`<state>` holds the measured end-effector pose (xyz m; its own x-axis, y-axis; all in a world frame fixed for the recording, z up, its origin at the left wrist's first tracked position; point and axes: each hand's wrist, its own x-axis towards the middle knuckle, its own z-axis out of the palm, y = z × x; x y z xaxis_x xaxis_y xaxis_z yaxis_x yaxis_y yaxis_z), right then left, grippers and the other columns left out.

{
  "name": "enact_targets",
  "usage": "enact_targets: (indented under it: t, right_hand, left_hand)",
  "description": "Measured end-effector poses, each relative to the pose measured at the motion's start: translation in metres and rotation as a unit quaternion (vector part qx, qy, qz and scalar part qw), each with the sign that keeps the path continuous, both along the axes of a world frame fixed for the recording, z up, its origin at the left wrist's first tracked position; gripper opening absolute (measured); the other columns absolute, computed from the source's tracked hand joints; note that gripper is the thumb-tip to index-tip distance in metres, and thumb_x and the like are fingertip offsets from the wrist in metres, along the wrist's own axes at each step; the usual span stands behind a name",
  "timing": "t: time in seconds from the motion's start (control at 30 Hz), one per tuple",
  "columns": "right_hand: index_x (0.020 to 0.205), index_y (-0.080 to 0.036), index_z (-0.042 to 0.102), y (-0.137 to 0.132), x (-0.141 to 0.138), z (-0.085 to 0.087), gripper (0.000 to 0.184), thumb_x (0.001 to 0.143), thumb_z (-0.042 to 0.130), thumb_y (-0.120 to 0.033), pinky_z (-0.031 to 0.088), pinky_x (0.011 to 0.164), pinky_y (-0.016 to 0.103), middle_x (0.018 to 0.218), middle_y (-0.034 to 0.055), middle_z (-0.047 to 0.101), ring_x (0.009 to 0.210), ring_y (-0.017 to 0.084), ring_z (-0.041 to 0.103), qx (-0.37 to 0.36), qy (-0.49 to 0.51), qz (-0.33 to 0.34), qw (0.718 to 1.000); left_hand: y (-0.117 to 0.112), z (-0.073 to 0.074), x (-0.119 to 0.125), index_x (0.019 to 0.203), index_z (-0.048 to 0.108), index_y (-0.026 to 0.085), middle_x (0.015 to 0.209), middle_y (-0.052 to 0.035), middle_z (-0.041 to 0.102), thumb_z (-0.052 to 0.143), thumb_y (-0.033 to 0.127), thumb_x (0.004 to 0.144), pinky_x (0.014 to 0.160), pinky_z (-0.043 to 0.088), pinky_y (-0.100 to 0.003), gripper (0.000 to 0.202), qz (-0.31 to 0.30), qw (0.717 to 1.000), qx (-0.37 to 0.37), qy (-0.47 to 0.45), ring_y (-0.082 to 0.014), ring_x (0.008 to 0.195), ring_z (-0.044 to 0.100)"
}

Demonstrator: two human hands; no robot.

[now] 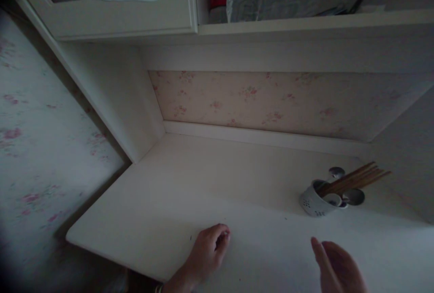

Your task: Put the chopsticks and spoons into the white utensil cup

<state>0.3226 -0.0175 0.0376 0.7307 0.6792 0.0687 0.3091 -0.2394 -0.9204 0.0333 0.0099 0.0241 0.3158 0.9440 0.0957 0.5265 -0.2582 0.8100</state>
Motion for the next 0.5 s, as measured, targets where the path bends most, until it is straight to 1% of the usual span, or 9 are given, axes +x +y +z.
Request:
enact_targets:
  t: [0.07, 0.1, 0.17, 0.23, 0.3, 0.37, 0.43, 0.5]
  right_hand:
    - [0.081, -0.025, 0.065, -0.009, -0.025, -0.001, 0.054, 0.063, 0.068, -0.075, 0.051, 0.057, 0.039, 0.071, 0.0064, 0.067, 0.065, 0.026, 0.064, -0.043, 0.024, 0.060, 0.997]
    - [0.078, -0.024, 0.065, -0.011, -0.039, -0.001, 0.054, 0.063, 0.066, -0.076, 0.049, 0.055, 0.035, 0.066, 0.0035, 0.063, 0.061, 0.023, 0.061, -0.050, 0.034, 0.099, 0.993]
    - [0.072, -0.023, 0.063, -0.011, -0.069, -0.001, 0.051, 0.068, 0.064, -0.074, 0.044, 0.050, 0.028, 0.058, -0.0008, 0.055, 0.054, 0.017, 0.053, -0.048, 0.045, 0.194, 0.979]
    - [0.064, -0.022, 0.060, -0.008, -0.099, -0.004, 0.048, 0.075, 0.062, -0.069, 0.041, 0.048, 0.024, 0.054, -0.0031, 0.047, 0.051, 0.014, 0.048, -0.036, 0.058, 0.274, 0.959]
    - [0.057, -0.021, 0.055, -0.003, -0.126, -0.010, 0.050, 0.080, 0.061, -0.065, 0.038, 0.048, 0.022, 0.053, -0.0039, 0.043, 0.050, 0.012, 0.045, -0.021, 0.071, 0.320, 0.945]
    - [0.057, -0.020, 0.055, 0.002, -0.146, -0.017, 0.051, 0.083, 0.058, -0.064, 0.039, 0.049, 0.021, 0.053, -0.0034, 0.046, 0.051, 0.012, 0.046, -0.016, 0.073, 0.353, 0.933]
    - [0.061, -0.019, 0.061, 0.006, -0.159, -0.026, 0.052, 0.085, 0.055, -0.064, 0.041, 0.052, 0.020, 0.056, -0.0019, 0.052, 0.054, 0.013, 0.051, -0.013, 0.055, 0.375, 0.925]
    - [0.064, -0.018, 0.063, 0.008, -0.163, -0.033, 0.052, 0.087, 0.052, -0.063, 0.043, 0.054, 0.020, 0.058, -0.0006, 0.056, 0.055, 0.014, 0.054, -0.010, 0.028, 0.383, 0.923]
  left_hand:
    - [0.000, 0.000, 0.000, 0.096, 0.066, 0.020, 0.081, -0.0020, 0.071, 0.046, 0.027, 0.094, 0.068, 0.046, -0.022, 0.022, 0.003, 1.000, -0.008, -0.006, -0.0137, 0.069, 0.062]
    - [-0.001, 0.001, 0.000, 0.097, 0.066, 0.020, 0.082, -0.0018, 0.071, 0.045, 0.027, 0.095, 0.068, 0.046, -0.022, 0.022, 0.003, 1.000, -0.010, -0.008, -0.0137, 0.070, 0.062]
    - [-0.001, 0.003, -0.001, 0.097, 0.066, 0.020, 0.082, -0.0012, 0.071, 0.044, 0.027, 0.096, 0.068, 0.045, -0.022, 0.023, 0.005, 1.000, -0.012, -0.005, -0.0138, 0.071, 0.063]
    - [-0.002, 0.006, -0.001, 0.097, 0.066, 0.021, 0.082, -0.0008, 0.071, 0.044, 0.027, 0.096, 0.070, 0.046, -0.023, 0.023, 0.007, 1.000, -0.010, 0.005, -0.0142, 0.073, 0.063]
    - [-0.001, 0.007, -0.001, 0.095, 0.067, 0.021, 0.083, -0.0009, 0.071, 0.044, 0.026, 0.095, 0.071, 0.046, -0.023, 0.023, 0.006, 1.000, -0.013, 0.013, -0.0148, 0.074, 0.064]
    - [-0.001, 0.007, -0.001, 0.093, 0.067, 0.020, 0.085, -0.0020, 0.072, 0.045, 0.023, 0.094, 0.073, 0.047, -0.024, 0.023, 0.000, 1.000, -0.015, 0.003, -0.0157, 0.077, 0.065]
    - [0.000, 0.004, -0.002, 0.093, 0.067, 0.019, 0.088, -0.0033, 0.073, 0.046, 0.019, 0.091, 0.076, 0.048, -0.024, 0.022, -0.005, 1.000, -0.017, -0.021, -0.0167, 0.081, 0.067]
    - [0.000, 0.001, -0.002, 0.097, 0.068, 0.019, 0.090, -0.0040, 0.074, 0.048, 0.016, 0.088, 0.078, 0.049, -0.025, 0.022, -0.006, 0.999, -0.016, -0.040, -0.0173, 0.083, 0.068]
